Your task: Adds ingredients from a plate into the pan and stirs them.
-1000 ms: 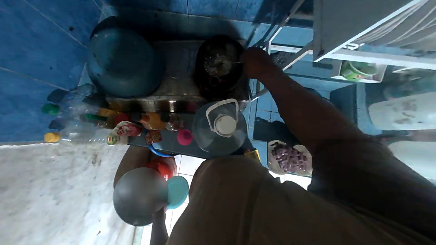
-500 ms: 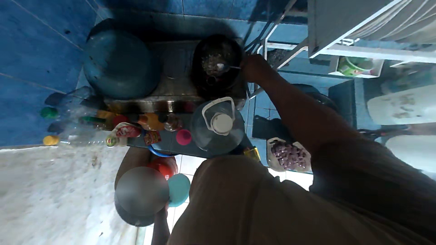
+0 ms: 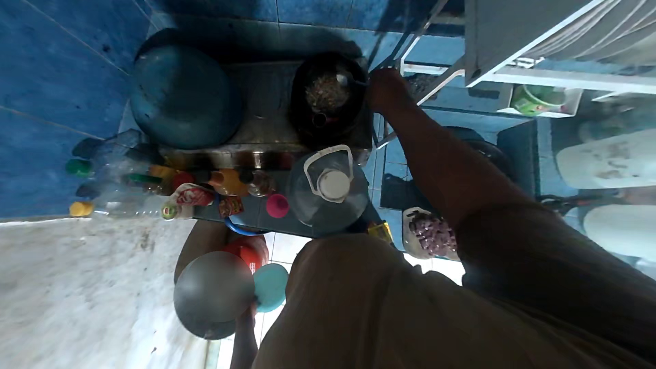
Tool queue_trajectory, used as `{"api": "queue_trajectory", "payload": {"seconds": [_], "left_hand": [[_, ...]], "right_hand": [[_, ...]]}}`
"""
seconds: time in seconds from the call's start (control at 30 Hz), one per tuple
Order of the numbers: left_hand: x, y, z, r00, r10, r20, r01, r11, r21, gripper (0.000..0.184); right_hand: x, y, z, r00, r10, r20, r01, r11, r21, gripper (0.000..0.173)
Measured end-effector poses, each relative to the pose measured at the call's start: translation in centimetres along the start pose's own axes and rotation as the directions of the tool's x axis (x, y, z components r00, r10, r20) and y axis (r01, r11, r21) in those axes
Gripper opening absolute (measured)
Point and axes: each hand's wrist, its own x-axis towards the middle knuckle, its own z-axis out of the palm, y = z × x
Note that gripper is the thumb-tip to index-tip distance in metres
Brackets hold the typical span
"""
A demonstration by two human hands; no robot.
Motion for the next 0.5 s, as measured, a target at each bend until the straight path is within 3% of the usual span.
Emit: {"api": "queue_trajectory", "payload": {"seconds": [0.2,0.3,0.5], "left_hand": [[0.0,1.1,-0.7,0.998,-0.01,0.055,0.006,0.998,0.068,0.035],[0.2,1.3,-0.7,0.999,-0.002,0.046,0.001,0.999,0.033,0.038],[0.2,1.5,-0.5,1.0,-0.013,0.021,0.014,0.999,-0.042,0.036]], "right_hand": [[-1.0,-2.3,0.8,0.986,-0.166,0.025,0.167,0.986,-0.006,0.041],[-1.8,-2.3,-0.2,0.977,-0.207,0.054,0.21,0.976,-0.058,0.033],[-2.6,0.7,-3.3,0.991,-0.127,0.035,0.131,0.983,-0.129,0.029]]}}
